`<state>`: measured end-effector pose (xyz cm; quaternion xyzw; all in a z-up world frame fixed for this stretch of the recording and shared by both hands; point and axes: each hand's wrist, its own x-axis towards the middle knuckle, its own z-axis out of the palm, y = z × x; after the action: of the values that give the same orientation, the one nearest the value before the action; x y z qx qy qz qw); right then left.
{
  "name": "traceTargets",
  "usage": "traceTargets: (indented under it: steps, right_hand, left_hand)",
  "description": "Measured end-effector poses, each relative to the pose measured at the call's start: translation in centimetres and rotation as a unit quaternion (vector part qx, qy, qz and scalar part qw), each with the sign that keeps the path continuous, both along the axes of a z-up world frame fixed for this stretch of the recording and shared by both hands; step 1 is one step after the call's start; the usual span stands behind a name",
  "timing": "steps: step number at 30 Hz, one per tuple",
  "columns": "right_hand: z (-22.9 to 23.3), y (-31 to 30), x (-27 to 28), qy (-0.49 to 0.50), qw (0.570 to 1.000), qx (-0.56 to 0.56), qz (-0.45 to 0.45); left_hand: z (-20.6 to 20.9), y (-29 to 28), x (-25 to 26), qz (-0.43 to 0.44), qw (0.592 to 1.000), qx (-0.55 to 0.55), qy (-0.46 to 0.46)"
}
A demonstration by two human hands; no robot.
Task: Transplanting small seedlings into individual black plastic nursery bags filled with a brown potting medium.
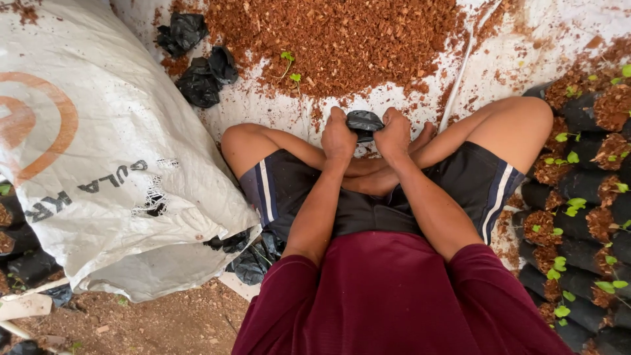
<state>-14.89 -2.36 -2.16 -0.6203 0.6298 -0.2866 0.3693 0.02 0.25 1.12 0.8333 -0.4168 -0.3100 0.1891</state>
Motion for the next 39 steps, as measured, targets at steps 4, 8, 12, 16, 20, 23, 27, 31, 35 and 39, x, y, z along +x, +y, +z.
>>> traceTargets:
  steps: [4, 8, 12, 16, 20, 23, 27, 31, 35, 39]
  right_hand:
    - [2.2, -0.2, -0.5, -0.025, 0.999, -0.007, 0.024]
    - [1.2, -1.0, -1.3, -0.038, 0.998, 0.020, 0.043]
    - [-0.6, -1.1, -1.2, -0.031, 0.996, 0.083, 0.018]
    - [-1.8, -1.8, -0.7, -0.042, 0.992, 0.116, -0.014]
    - [1.0, -3.2, -1.2, 0.010, 0.998, 0.055, 0.018]
    - [4.4, -3.9, -1.2, 0.164, 0.978, 0.006, 0.126]
    - [3.1, -3.9, -1.3, 0.279, 0.933, -0.036, 0.224]
    - [4.6, -3.1, -1.3, 0.293, 0.879, -0.162, 0.340]
    - [3.3, -3.2, -1.3, 0.293, 0.882, -0.155, 0.336]
    - [-0.4, -4.4, -1.4, 0.225, 0.930, -0.090, 0.276]
  left_hand:
    - [-0.4, 0.1, 0.5, -0.109, 0.992, -0.023, -0.060]
    - [-6.7, 0.0, 2.1, -0.206, 0.974, 0.015, -0.089]
    - [-3.5, 1.5, 1.4, -0.231, 0.965, 0.003, -0.122]
    - [0.4, 2.1, -0.1, -0.332, 0.920, -0.104, -0.179]
    - [-1.1, 1.5, -0.5, -0.410, 0.842, -0.240, -0.256]
    - [-2.1, 0.2, -0.3, -0.365, 0.849, -0.218, -0.313]
    - [-1.7, -2.4, -0.2, -0.313, 0.892, -0.156, -0.285]
    - [-4.9, -3.6, 0.7, -0.289, 0.930, -0.050, -0.221]
    - [-6.8, -4.2, 2.7, -0.298, 0.938, -0.007, -0.176]
    - [-1.7, -6.2, 5.1, -0.341, 0.936, 0.031, -0.077]
